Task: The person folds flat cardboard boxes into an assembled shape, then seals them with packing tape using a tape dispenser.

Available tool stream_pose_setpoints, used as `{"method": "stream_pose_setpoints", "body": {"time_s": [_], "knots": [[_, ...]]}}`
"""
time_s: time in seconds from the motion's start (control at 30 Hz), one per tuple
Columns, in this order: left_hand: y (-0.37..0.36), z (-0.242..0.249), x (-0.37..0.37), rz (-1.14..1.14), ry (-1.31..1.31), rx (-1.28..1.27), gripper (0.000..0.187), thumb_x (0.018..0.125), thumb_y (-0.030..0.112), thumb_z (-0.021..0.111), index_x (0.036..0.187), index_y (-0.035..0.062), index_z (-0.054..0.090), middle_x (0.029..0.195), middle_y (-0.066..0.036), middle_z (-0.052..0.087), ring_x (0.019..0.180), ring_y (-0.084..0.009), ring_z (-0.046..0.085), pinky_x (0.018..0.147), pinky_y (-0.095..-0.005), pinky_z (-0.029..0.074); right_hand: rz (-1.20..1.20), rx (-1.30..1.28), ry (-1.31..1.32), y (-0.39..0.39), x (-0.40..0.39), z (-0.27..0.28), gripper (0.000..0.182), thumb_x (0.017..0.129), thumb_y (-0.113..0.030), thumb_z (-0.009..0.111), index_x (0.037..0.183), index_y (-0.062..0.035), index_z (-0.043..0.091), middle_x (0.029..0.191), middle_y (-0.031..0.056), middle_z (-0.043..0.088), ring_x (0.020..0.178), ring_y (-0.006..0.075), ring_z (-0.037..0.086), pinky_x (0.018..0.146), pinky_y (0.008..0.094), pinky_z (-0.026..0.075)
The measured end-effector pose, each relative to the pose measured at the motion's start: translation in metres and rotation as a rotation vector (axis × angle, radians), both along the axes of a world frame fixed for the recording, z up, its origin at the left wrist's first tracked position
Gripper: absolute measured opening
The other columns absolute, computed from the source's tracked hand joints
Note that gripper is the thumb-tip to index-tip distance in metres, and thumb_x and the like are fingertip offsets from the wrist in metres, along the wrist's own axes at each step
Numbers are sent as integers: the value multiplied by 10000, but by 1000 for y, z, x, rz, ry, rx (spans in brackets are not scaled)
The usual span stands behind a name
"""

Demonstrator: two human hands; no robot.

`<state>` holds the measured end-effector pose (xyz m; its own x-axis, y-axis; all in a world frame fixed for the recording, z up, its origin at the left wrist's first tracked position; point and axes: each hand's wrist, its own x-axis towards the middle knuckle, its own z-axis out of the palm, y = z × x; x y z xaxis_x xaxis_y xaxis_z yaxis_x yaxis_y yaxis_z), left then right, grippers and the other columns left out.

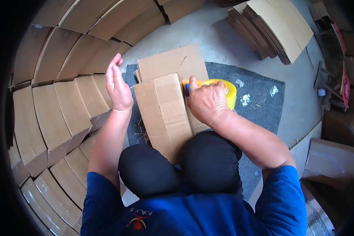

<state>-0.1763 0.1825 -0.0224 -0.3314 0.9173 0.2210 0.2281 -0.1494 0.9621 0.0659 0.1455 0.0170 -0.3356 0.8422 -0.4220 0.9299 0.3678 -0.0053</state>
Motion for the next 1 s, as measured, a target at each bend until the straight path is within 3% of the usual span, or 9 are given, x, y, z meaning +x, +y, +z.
{"method": "stream_pose_setpoints", "body": {"time_s": [0.23, 0.33, 0.37, 0.4, 0.47, 0.5, 0.63, 0.77, 1.0], "knots": [[-46, -81, 0, -39, -408, -418, 645, 1045, 548, 391, 1421, 27, 447, 1416, -163, 514, 1297, -243, 489, 1093, -360, 379, 214, 20, -159, 1, -14, -23, 642, 946, -146, 462, 1547, -17, 277, 814, 114, 706, 737, 254, 679, 768, 445, 439], [-41, -85, -8, 15, -609, -673, 550, 1015, 449, 485, 1363, 23, 507, 1338, -125, 549, 1196, -223, 544, 1035, -364, 444, 312, 6, -243, 1, -12, -47, 617, 960, -140, 449, 1548, -31, 298, 846, 95, 708, 783, 244, 666, 789, 434, 407], [-45, -157, -37, -67, -221, -745, 499, 966, 376, 551, 1337, 42, 556, 1440, -193, 503, 1333, -344, 482, 1091, -411, 395, 369, -16, -282, 2, -8, -61, 606, 961, -140, 447, 1543, -35, 315, 864, 99, 714, 804, 246, 672, 799, 439, 401], [-47, -153, -44, -70, -221, -731, 499, 966, 376, 551, 1337, 42, 556, 1440, -193, 503, 1333, -344, 482, 1091, -411, 395, 339, 21, -242, -2, -5, -63, 471, 949, -159, 466, 1397, -24, 521, 902, 106, 729, 864, 250, 688, 812, 466, 399], [-69, -144, -50, -92, 683, -771, 502, 916, 320, 639, 1326, 39, 567, 1452, -223, 485, 1367, -362, 450, 1114, -408, 384, 175, -86, -231, 3, 3, -50, 324, 920, -222, 513, 1128, -33, 674, 921, 111, 740, 898, 267, 702, 819, 462, 416], [-74, -127, -59, -53, 551, -646, 504, 864, 239, 714, 1304, 29, 582, 1440, -249, 484, 1371, -363, 444, 1136, -404, 366, 25, -15, -121, 2, 17, -48, 296, 883, -312, 564, 931, -52, 698, 877, 111, 741, 869, 281, 712, 838, 454, 441], [-84, -62, -80, 83, 447, -554, 366, 896, 140, 686, 1240, 31, 626, 1260, -160, 586, 1188, -254, 564, 1041, -362, 432, -393, 14, 30, 12, 74, 30, 616, 812, -625, 660, 900, -20, 733, 835, 185, 730, 820, 321, 726, 762, 422, 568], [-87, 49, -42, -169, 36, -511, 251, 971, 162, 625, 1165, 5, 652, 989, -52, 691, 914, -117, 633, 850, -276, 520, -486, -9, 700, -11, 125, 96, 623, 758, -578, 806, 967, 2, 719, 804, 103, 699, 779, 181, 693, 712, 322, 557], [-147, 195, 55, -667, -695, -485, 555, 1074, 478, 386, 1319, 7, 548, 1192, -90, 596, 1081, -163, 556, 982, -328, 449, -207, 18, 1196, -73, 118, 190, 601, 697, -580, 810, 912, -27, 712, 769, 48, 669, 728, 136, 646, 686, 279, 530]]}}
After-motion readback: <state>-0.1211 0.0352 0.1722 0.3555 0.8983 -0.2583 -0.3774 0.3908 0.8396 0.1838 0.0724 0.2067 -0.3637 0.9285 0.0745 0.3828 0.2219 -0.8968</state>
